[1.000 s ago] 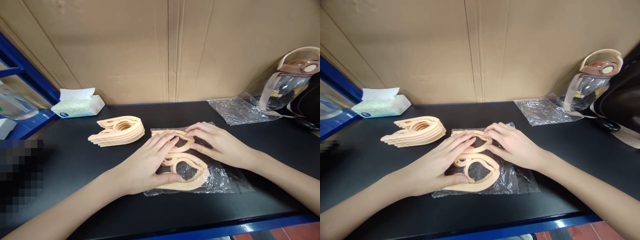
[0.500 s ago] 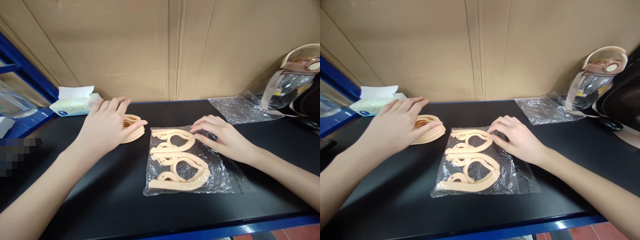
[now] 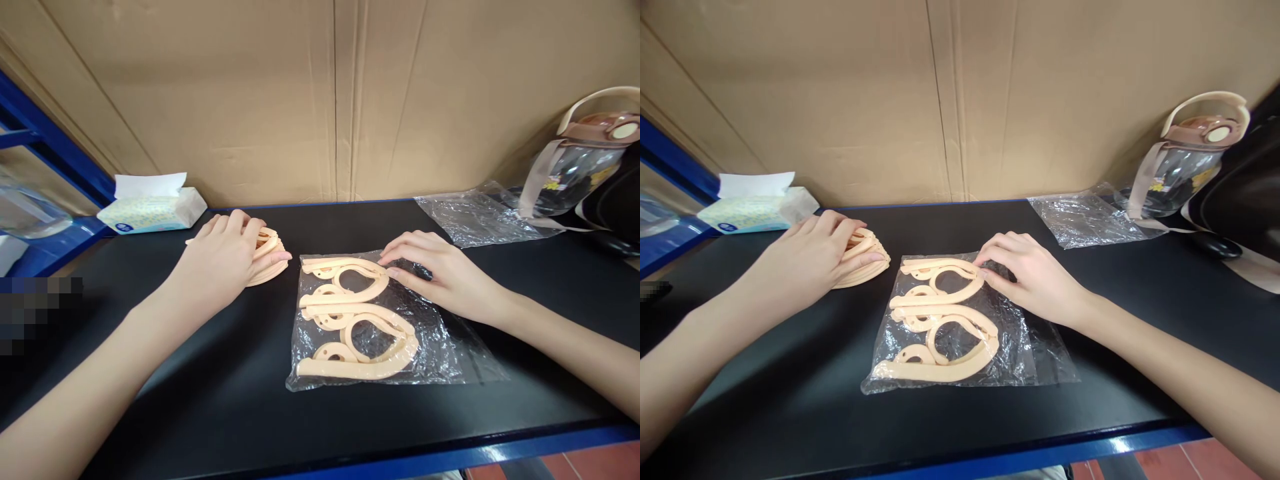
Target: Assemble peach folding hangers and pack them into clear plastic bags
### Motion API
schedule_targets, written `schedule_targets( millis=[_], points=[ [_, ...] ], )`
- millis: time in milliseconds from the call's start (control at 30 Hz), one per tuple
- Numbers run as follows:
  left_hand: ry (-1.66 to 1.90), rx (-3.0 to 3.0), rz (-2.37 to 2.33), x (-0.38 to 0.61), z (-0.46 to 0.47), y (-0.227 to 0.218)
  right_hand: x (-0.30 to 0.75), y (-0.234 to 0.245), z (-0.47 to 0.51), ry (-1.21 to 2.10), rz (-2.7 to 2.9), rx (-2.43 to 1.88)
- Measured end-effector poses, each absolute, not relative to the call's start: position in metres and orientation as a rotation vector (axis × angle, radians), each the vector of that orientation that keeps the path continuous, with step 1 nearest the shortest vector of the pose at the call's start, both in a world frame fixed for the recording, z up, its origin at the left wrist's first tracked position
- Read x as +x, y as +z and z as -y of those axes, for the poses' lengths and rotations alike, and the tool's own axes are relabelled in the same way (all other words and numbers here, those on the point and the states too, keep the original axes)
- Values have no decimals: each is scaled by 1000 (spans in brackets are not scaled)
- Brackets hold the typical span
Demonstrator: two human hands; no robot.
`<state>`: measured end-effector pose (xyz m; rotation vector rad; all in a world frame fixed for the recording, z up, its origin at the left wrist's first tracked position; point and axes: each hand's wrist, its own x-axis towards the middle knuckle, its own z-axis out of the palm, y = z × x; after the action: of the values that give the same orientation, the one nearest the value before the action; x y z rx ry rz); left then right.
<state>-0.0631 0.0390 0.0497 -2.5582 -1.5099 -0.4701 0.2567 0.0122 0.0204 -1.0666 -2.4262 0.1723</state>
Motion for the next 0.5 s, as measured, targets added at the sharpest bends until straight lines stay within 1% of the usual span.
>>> schedule_targets(
  millis=[133,233,267,333,400,500],
  points=[
    [-243,-2324,1567,-57,-35,55,257,20,-12,174,2421,-1050],
    [-233,-2263,1494,-46,-26,60,255,22,-9,196,2384,-1020],
    [-285,-2255,1444,-41,-22,60,253,23,-7,221,2360,-1005],
    [-394,-2323,1264,-31,-13,57,247,27,1,319,2305,-964],
    [-542,-2374,922,-20,-2,51,239,31,10,475,2260,-914],
    [-550,-2407,658,-4,16,41,227,36,22,704,2265,-835]
  ],
)
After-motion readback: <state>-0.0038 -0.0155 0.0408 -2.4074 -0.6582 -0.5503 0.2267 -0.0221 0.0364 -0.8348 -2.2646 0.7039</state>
